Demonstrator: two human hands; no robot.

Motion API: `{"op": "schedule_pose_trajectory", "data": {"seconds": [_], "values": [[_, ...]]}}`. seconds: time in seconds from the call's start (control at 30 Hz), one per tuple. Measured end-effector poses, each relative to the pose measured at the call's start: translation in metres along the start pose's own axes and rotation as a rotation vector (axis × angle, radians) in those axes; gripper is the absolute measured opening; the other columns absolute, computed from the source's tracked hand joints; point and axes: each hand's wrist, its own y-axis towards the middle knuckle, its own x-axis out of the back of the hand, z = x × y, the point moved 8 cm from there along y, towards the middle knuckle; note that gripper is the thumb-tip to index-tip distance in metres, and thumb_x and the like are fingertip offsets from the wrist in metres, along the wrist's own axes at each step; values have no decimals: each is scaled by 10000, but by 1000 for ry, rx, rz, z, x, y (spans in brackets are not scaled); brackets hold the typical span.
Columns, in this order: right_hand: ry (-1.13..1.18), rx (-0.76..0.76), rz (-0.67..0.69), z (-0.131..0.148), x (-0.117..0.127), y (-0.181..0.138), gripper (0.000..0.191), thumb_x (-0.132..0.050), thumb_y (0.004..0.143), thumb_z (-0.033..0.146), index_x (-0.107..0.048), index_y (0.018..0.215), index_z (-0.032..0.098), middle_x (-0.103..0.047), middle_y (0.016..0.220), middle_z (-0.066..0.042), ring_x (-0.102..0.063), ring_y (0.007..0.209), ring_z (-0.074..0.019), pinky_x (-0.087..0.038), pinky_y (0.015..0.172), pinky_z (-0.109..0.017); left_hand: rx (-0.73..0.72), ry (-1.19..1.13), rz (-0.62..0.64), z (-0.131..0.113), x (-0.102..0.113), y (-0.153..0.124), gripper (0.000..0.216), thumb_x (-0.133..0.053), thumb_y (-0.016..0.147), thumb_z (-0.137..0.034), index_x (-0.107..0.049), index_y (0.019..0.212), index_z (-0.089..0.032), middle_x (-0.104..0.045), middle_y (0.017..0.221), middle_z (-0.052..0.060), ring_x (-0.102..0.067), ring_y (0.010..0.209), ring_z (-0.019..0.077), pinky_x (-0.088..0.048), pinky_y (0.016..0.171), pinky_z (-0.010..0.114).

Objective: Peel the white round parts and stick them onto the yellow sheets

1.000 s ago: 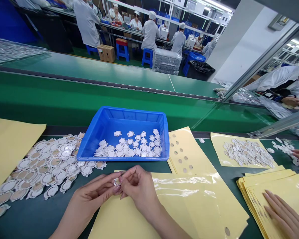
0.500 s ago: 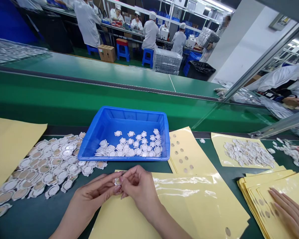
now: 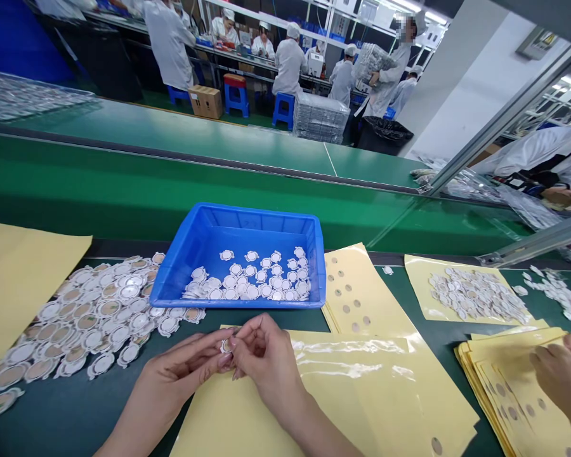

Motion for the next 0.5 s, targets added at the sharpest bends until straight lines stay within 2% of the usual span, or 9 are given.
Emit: {"op": "schedule_pose_trajectory", "data": {"seconds": [0.13,0.2,0.27,0.37,0.43,0.5], "values": [[-34,20,-5,2,1,0,495,-773,711,539,-535,983,200,-518,622,71,-495,490,-81,-449,425,-171,2,-38,56,2,-2,-1,330,-764,649,-373,-772,975,-324,-756,809,0,-718,739,186,-591,644,196],[-95,17,12,2,0,-1,470,-756,716,564,-568,912,180,-524,615,55,-466,478,-76,-408,408,-167,-14,-83,96,2,-5,-1,367,-760,677,-358,-749,1043,-332,-755,800,-9,-717,737,173,-587,671,192],[-133,22,24,4,0,-2,461,-669,779,611,-558,779,163,-551,598,30,-460,450,-67,-383,411,-172,-42,-103,125,2,-9,0,388,-750,710,-336,-725,1097,-329,-746,770,-19,-710,711,155,-579,669,178],[-121,31,7,5,1,-2,507,-528,864,649,-527,717,164,-543,567,28,-460,404,-61,-376,416,-179,-112,-69,135,-2,-12,-1,387,-719,756,-288,-700,1141,-328,-726,724,-38,-704,671,140,-570,619,159],[-104,50,9,6,1,-1,516,-492,883,655,-539,739,162,-524,560,34,-468,399,-65,-376,414,-180,-257,36,94,-13,-8,-7,349,-691,785,-238,-707,1120,-335,-730,755,-42,-708,679,135,-566,619,151],[-89,78,21,7,0,0,509,-490,885,658,-563,811,159,-519,568,39,-472,400,-70,-376,411,-181,-525,222,10,-35,-1,-21,325,-646,823,-167,-718,1085,-343,-741,869,-36,-712,760,131,-560,691,149]]}}
